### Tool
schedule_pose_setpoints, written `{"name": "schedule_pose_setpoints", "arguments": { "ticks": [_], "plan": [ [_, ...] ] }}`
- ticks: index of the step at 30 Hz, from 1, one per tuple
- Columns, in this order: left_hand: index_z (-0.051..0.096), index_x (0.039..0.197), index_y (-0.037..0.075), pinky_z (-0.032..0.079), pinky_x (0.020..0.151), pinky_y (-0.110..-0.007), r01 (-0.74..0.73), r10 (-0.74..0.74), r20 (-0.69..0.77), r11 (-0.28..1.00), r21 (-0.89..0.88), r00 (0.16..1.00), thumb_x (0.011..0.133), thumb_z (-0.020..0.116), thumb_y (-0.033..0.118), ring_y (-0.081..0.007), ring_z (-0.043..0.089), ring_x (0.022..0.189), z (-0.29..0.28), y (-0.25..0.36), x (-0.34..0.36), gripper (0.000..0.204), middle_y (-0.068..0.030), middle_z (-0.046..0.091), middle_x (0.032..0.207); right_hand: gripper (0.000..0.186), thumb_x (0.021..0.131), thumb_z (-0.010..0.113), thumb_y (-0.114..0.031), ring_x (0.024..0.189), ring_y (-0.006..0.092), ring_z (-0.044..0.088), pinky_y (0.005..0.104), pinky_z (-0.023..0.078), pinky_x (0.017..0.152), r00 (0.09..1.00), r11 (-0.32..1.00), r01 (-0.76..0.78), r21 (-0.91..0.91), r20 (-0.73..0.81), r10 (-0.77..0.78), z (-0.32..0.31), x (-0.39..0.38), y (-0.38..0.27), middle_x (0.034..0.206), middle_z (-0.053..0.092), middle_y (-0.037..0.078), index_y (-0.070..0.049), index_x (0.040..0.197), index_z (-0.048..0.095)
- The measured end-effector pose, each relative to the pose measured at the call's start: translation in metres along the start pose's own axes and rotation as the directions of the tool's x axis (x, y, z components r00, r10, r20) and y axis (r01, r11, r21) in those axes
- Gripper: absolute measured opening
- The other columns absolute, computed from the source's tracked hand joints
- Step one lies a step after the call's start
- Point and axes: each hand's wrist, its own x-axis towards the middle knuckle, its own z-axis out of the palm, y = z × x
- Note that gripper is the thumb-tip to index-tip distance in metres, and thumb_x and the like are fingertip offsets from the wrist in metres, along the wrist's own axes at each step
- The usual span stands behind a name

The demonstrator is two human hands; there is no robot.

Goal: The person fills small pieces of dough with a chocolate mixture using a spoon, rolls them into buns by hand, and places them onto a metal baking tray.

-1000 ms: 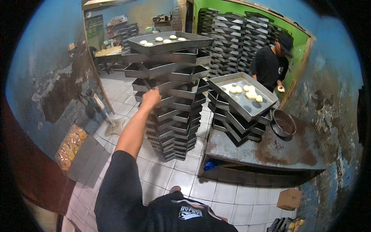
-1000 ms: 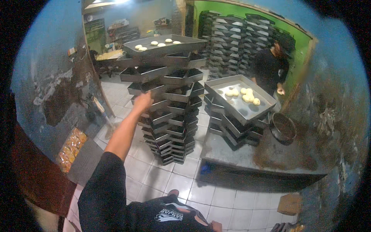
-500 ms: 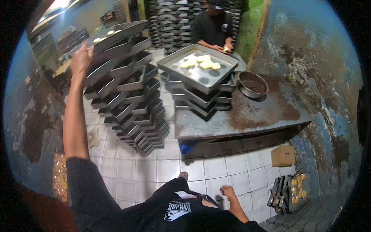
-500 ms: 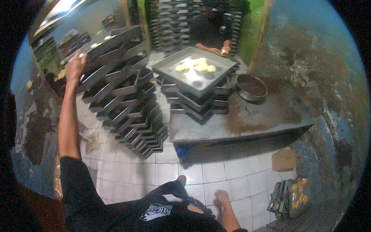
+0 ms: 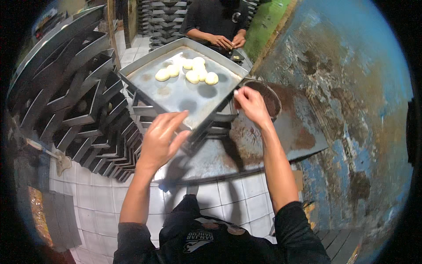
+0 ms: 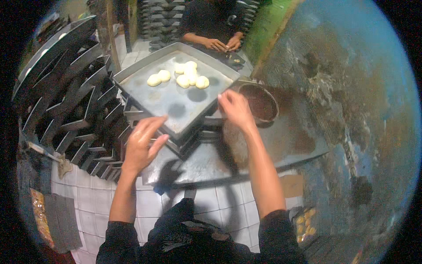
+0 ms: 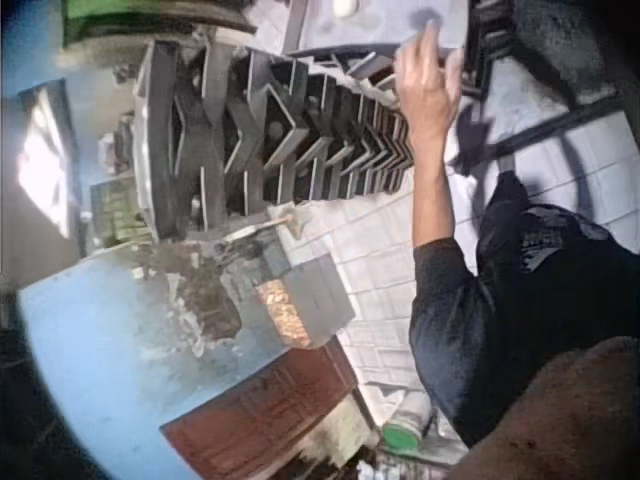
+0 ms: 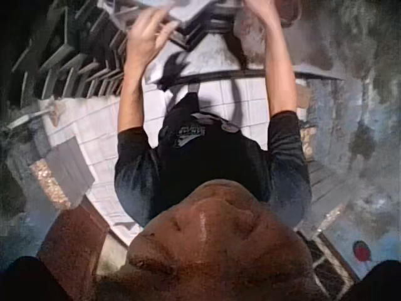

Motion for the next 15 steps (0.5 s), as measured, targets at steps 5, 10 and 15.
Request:
{"name": "schedule_pose_setpoints", "arguments": {
  "ticks": [5, 10, 15],
  "plan": [
    [0.061, 0.131, 0.006, 0.051, 0.090, -0.044, 0.094, -0.089, 0.068, 0.994, -0.063, 0.994, 0.089, 0.073, 0.022, -0.0373, 0.062, 0.106, 0.096, -0.019, 0.049, 0.047, -0.0190, 0.065, 0.116, 0.052, 0.087, 0.070, -0.040, 0.107, 0.0419, 0.065, 0.0477, 0.051, 0.094, 0.994, 0.900, -0.057, -0.433, 0.059, 0.091, 0.058, 0.140, 0.066, 0.110, 0.067, 0.029, 0.006, 0.110, 0.065],
    [0.058, 0.131, 0.002, 0.054, 0.080, -0.043, 0.355, -0.331, 0.197, 0.929, -0.103, 0.923, 0.091, 0.071, 0.022, -0.0375, 0.065, 0.093, 0.105, -0.010, 0.057, 0.047, -0.0183, 0.065, 0.108, 0.044, 0.083, 0.070, -0.032, 0.104, 0.0424, 0.064, 0.0469, 0.051, 0.091, 0.986, 0.927, 0.085, -0.364, 0.163, -0.027, 0.097, 0.177, 0.100, 0.107, 0.067, 0.028, 0.004, 0.108, 0.066],
    [0.052, 0.137, -0.004, 0.054, 0.083, -0.042, 0.487, -0.507, -0.005, 0.830, -0.271, 0.862, 0.096, 0.062, 0.012, -0.0365, 0.066, 0.102, 0.140, 0.022, 0.083, 0.045, -0.0230, 0.065, 0.117, 0.028, 0.086, 0.067, -0.018, 0.078, 0.0189, 0.066, 0.0322, 0.052, 0.073, 0.998, 0.999, -0.033, -0.037, -0.052, 0.031, -0.022, 0.106, 0.061, 0.089, 0.070, 0.014, 0.001, 0.105, 0.070]
  ]
}}
